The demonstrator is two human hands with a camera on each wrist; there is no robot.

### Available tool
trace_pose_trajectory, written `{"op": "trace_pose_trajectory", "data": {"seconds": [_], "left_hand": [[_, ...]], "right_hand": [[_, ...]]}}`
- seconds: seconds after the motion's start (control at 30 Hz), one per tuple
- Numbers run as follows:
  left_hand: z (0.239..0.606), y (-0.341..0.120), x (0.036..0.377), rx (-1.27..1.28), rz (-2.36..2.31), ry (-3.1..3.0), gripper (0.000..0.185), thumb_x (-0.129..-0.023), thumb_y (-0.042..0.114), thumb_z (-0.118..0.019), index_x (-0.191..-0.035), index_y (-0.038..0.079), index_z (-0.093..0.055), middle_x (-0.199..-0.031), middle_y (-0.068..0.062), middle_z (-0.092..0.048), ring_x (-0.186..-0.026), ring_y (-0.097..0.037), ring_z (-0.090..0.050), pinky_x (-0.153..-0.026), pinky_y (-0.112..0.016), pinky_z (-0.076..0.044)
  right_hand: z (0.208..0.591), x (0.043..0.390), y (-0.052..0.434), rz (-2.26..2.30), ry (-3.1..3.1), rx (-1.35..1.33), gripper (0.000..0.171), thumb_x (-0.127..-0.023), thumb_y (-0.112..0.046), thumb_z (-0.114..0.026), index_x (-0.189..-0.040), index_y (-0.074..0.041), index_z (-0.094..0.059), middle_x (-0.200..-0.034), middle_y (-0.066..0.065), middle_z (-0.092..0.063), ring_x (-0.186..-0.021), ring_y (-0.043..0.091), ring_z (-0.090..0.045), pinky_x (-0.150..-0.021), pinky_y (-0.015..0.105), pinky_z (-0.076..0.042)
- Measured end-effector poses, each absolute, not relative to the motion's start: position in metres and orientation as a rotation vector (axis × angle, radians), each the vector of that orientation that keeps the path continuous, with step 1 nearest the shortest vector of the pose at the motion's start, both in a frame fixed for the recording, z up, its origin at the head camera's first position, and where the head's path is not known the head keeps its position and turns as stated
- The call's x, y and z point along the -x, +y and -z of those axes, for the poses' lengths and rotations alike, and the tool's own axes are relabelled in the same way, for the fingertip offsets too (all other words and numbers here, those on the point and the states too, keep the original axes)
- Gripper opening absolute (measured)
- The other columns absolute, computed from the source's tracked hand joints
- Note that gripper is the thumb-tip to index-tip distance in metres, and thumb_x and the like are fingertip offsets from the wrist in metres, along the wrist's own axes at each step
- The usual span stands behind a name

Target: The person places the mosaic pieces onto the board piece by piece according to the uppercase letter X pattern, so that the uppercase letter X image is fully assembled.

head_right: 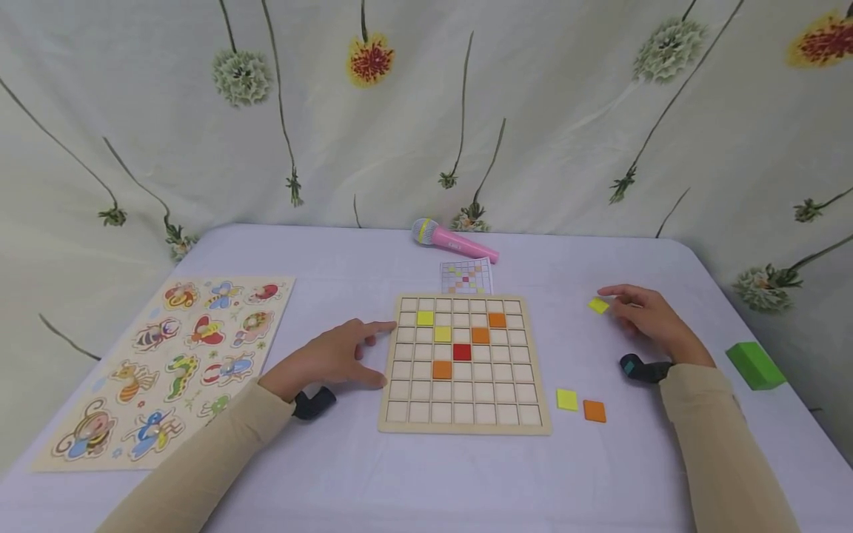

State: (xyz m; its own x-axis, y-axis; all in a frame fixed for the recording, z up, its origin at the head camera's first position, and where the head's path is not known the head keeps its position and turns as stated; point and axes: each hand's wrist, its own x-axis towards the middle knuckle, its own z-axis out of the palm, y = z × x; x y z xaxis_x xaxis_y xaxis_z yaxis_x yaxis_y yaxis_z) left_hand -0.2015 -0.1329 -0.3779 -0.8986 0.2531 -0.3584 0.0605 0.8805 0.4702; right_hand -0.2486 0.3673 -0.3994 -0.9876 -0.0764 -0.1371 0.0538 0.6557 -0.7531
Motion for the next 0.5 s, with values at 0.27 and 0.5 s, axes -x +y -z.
{"op": "trace_pose_trajectory", "data": {"seconds": [0.27, 0.5], "left_hand": [[0.377, -0.132, 0.202, -0.236, -0.631, 2.632, 0.098, -0.081, 0.033, -0.096, -0.166, 0.030, -0.047, -0.134, -0.007, -0.063, -0.106, -0.022, -0.059, -0.102, -0.046, -0.052], [0.377, -0.133, 0.201, -0.224, -0.650, 2.625, 0.098, -0.081, 0.033, -0.096, -0.166, 0.030, -0.047, -0.135, -0.007, -0.063, -0.102, -0.022, -0.058, -0.100, -0.046, -0.052]], "right_hand": [[0.395, 0.258, 0.367, 1.135, 2.709, 0.110, 0.043, -0.108, 0.002, -0.050, -0.150, 0.011, -0.051, -0.096, 0.010, -0.051, -0.062, 0.016, -0.046, -0.059, 0.028, -0.041], [0.393, 0.260, 0.365, 1.098, 2.711, 0.072, 0.040, -0.106, 0.003, -0.055, -0.144, 0.015, -0.053, -0.096, 0.009, -0.052, -0.064, 0.016, -0.047, -0.060, 0.028, -0.042]]}}
